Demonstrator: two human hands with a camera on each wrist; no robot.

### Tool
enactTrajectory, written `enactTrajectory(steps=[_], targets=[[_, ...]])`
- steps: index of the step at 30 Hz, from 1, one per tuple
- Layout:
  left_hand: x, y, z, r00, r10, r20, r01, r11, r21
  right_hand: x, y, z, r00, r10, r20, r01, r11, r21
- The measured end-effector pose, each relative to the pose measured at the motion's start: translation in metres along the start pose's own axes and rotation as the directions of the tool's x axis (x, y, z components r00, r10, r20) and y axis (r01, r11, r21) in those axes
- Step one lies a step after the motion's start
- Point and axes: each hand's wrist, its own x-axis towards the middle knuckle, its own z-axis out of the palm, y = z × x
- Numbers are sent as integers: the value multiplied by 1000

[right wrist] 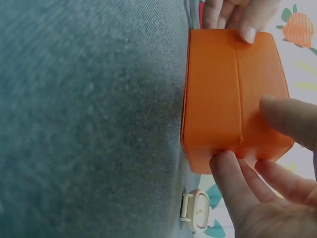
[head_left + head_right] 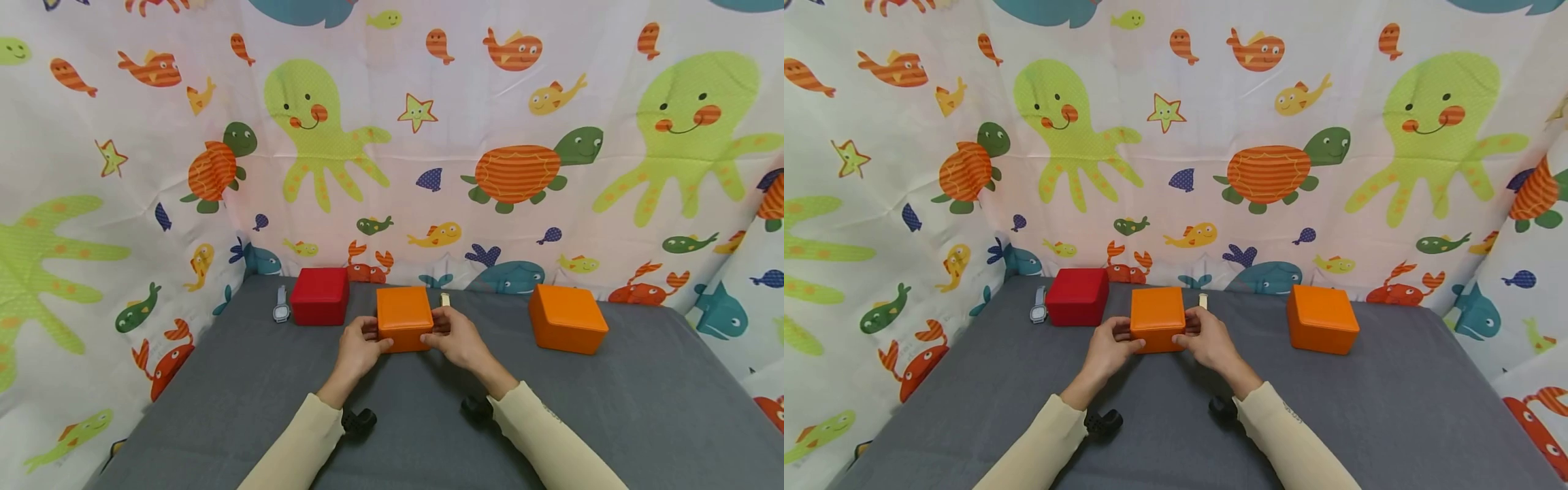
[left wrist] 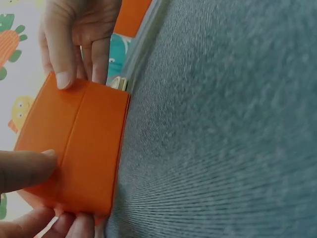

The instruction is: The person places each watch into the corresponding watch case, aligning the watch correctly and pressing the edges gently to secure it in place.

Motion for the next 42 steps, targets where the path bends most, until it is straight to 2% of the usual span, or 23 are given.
enactTrajectory(steps=[4,7,11,23,28,31,34,38,40,42], targets=[[2,-4,0,1000,-13,27,13,1000,3,2,4,2,1000,-14,-3,14,999,39],[3,-5,0,999,-8,31,8,1000,-3,4,6,2,1000,-25,-16,26,999,26],[5,-6,1,1000,5,18,-5,1000,5,5,7,-1,1000,-11,-11,11,1000,-7],[4,-5,6,1000,17,-17,-17,999,46,2,3,-2,999,51,-19,-51,999,12],[5,-7,8,999,-5,-37,6,999,33,3,5,-4,1000,7,6,-7,999,-36],[6,-9,9,999,-21,-43,22,1000,17,4,6,-5,997,-71,44,76,991,-109],[6,-10,9,999,-21,-43,22,1000,15,4,6,-7,975,-195,105,214,951,-222],[6,-10,9,999,-25,-36,26,1000,11,5,4,-12,912,-366,184,410,830,-378],[6,-9,8,999,-33,-32,33,999,7,6,3,-14,881,-419,219,473,772,-425],[6,-9,8,998,-48,-35,48,999,0,7,2,-16,862,-447,241,507,735,-450]])
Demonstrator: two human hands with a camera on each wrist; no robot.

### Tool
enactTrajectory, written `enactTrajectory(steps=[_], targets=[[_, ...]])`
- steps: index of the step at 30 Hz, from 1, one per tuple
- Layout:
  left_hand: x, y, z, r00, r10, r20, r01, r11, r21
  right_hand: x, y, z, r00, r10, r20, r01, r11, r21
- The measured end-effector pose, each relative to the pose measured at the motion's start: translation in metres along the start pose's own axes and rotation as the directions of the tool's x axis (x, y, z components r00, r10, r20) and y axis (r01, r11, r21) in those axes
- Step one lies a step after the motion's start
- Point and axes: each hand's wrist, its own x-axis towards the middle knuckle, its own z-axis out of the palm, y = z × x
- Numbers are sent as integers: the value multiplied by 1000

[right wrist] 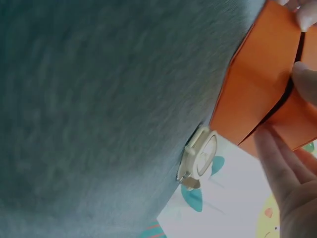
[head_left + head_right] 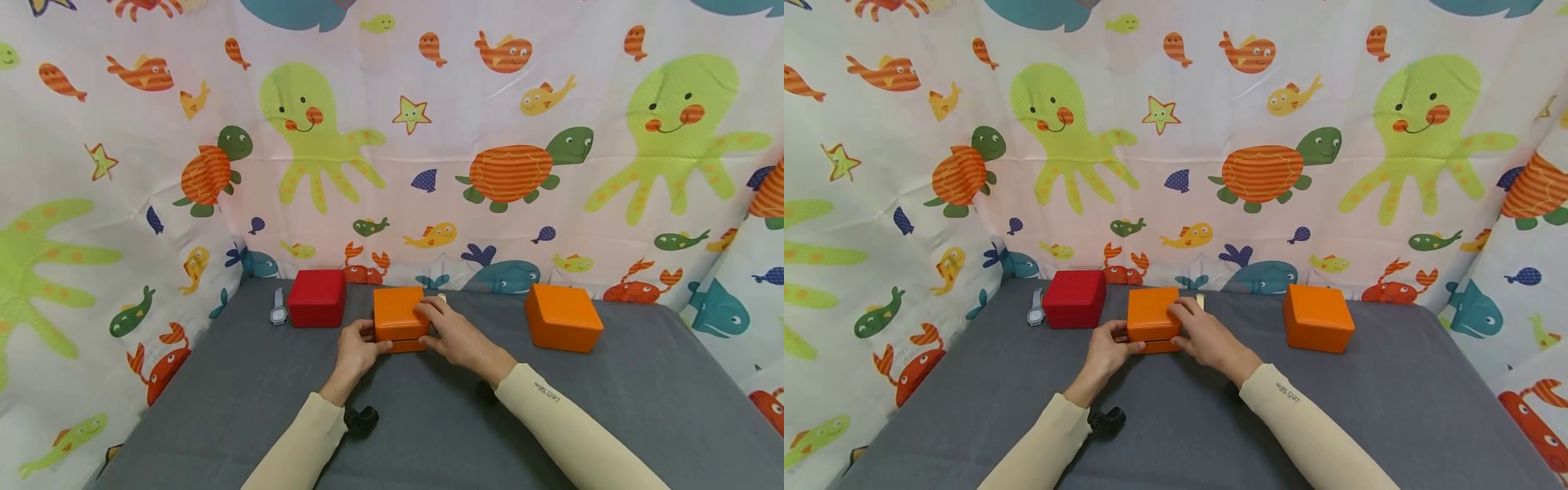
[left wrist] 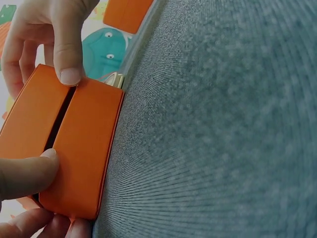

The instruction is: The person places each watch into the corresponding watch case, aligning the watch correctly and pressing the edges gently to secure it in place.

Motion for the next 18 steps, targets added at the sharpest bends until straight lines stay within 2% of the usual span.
enactTrajectory(steps=[4,18], targets=[[0,1,0,1000,-9,-5,9,1000,-3,2,3,-2,1000,-29,11,29,999,-15],[1,2,0,1000,-22,9,22,1000,-13,8,16,-5,997,-23,77,25,1000,-14]])
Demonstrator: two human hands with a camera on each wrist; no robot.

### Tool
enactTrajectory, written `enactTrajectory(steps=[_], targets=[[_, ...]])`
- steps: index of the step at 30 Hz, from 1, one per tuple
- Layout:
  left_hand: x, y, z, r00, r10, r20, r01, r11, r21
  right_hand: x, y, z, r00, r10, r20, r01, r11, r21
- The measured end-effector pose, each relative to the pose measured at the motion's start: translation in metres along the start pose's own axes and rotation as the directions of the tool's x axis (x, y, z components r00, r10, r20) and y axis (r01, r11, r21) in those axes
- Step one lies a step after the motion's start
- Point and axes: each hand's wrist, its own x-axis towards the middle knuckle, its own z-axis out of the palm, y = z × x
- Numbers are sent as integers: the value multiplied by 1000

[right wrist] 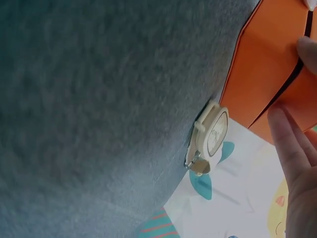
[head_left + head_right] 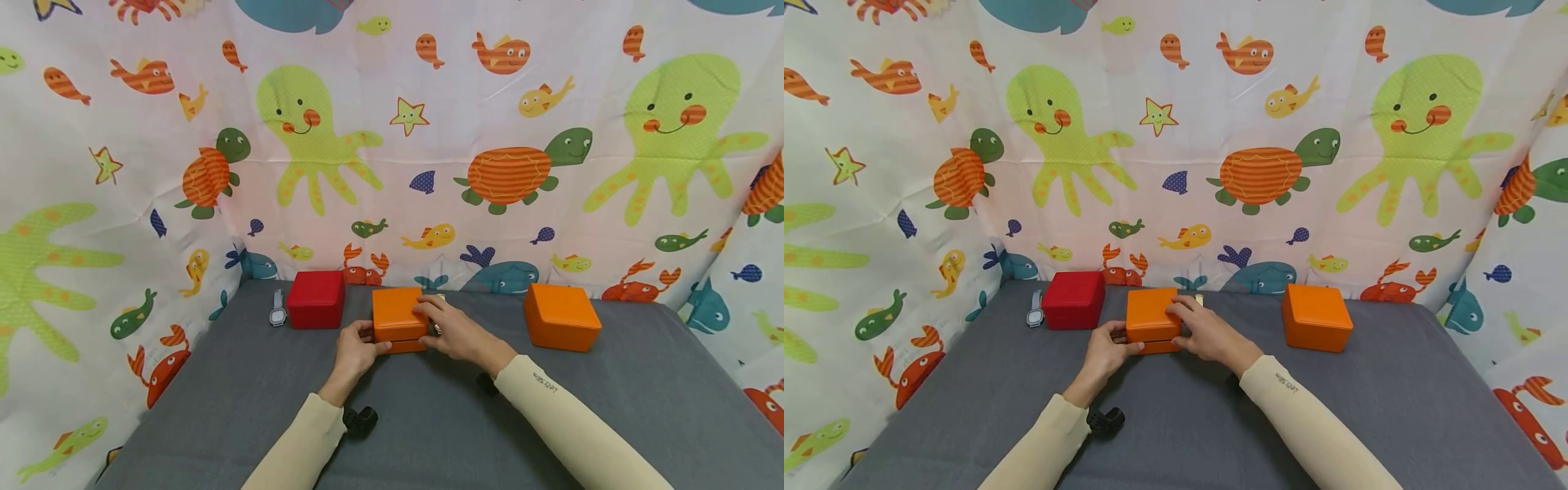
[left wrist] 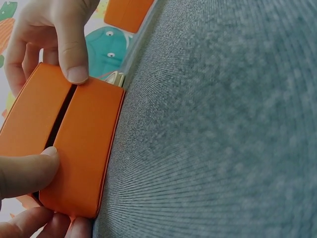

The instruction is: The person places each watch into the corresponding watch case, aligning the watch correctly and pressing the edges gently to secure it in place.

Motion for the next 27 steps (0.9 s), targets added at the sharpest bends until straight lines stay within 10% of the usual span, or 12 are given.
enactTrajectory(steps=[27], targets=[[0,1,-2,999,-32,26,32,999,-20,24,0,-29,991,-14,137,18,999,-29]])
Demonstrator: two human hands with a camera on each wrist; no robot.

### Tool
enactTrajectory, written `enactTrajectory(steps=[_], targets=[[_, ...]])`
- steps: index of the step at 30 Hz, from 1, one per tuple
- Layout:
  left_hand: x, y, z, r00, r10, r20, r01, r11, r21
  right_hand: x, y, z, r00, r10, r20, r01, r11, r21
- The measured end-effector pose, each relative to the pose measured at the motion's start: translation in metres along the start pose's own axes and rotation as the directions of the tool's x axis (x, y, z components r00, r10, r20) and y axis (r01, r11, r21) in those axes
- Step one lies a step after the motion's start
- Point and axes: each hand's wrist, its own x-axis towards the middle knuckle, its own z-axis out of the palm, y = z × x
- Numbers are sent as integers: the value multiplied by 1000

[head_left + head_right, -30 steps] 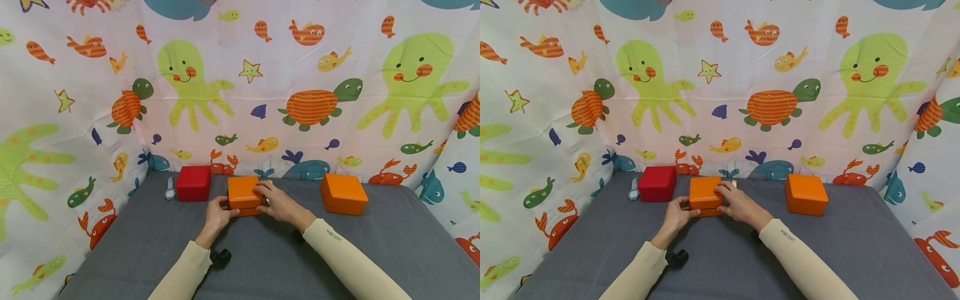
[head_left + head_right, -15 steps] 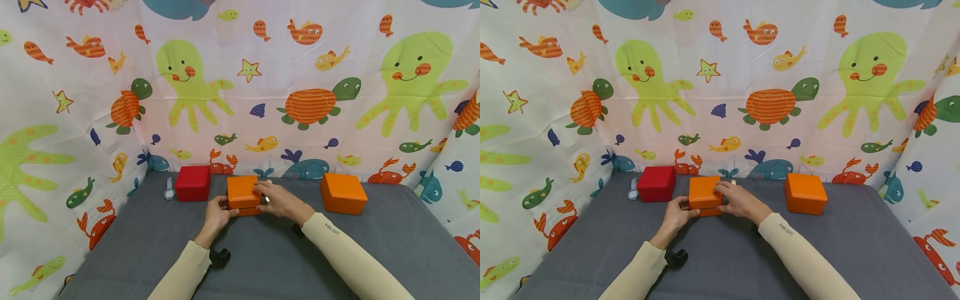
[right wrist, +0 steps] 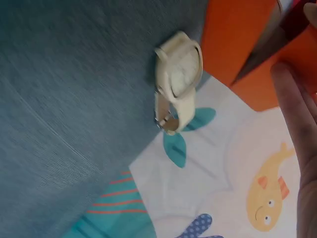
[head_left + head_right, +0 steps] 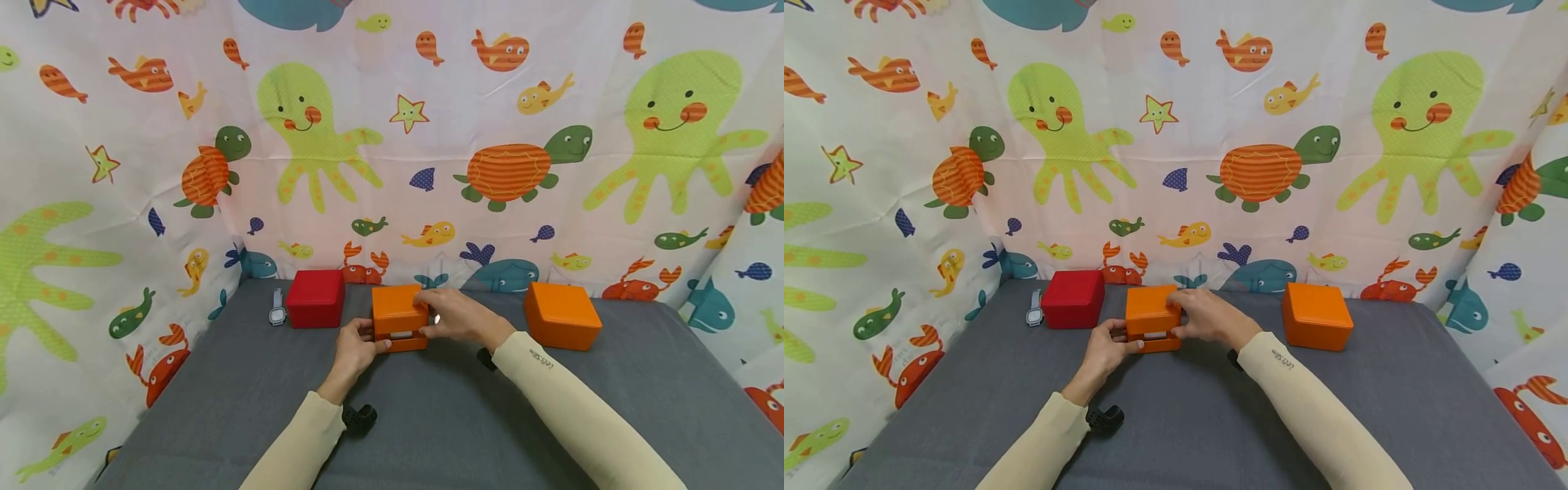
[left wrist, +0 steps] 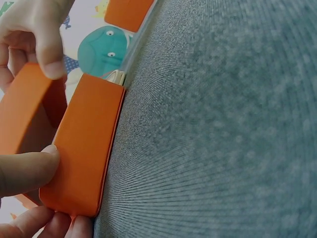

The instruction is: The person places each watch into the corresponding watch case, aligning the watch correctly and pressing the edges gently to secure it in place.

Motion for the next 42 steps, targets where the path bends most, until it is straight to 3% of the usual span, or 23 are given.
enactTrajectory(steps=[14,19,23,33,42], targets=[[1,0,0,1000,3,12,-3,1000,-21,33,14,-34,991,88,100,-109,964,240],[1,0,-1,1000,21,16,-20,999,-36,41,21,-40,982,148,121,-178,936,303],[0,0,-1,999,40,14,-39,998,-44,45,28,-40,972,185,144,-227,894,387],[0,-3,1,999,35,-1,-35,999,-36,49,46,-32,981,165,97,-192,858,477],[0,-2,0,1000,31,1,-31,999,-36,48,48,-21,971,238,-8,-176,740,649]])
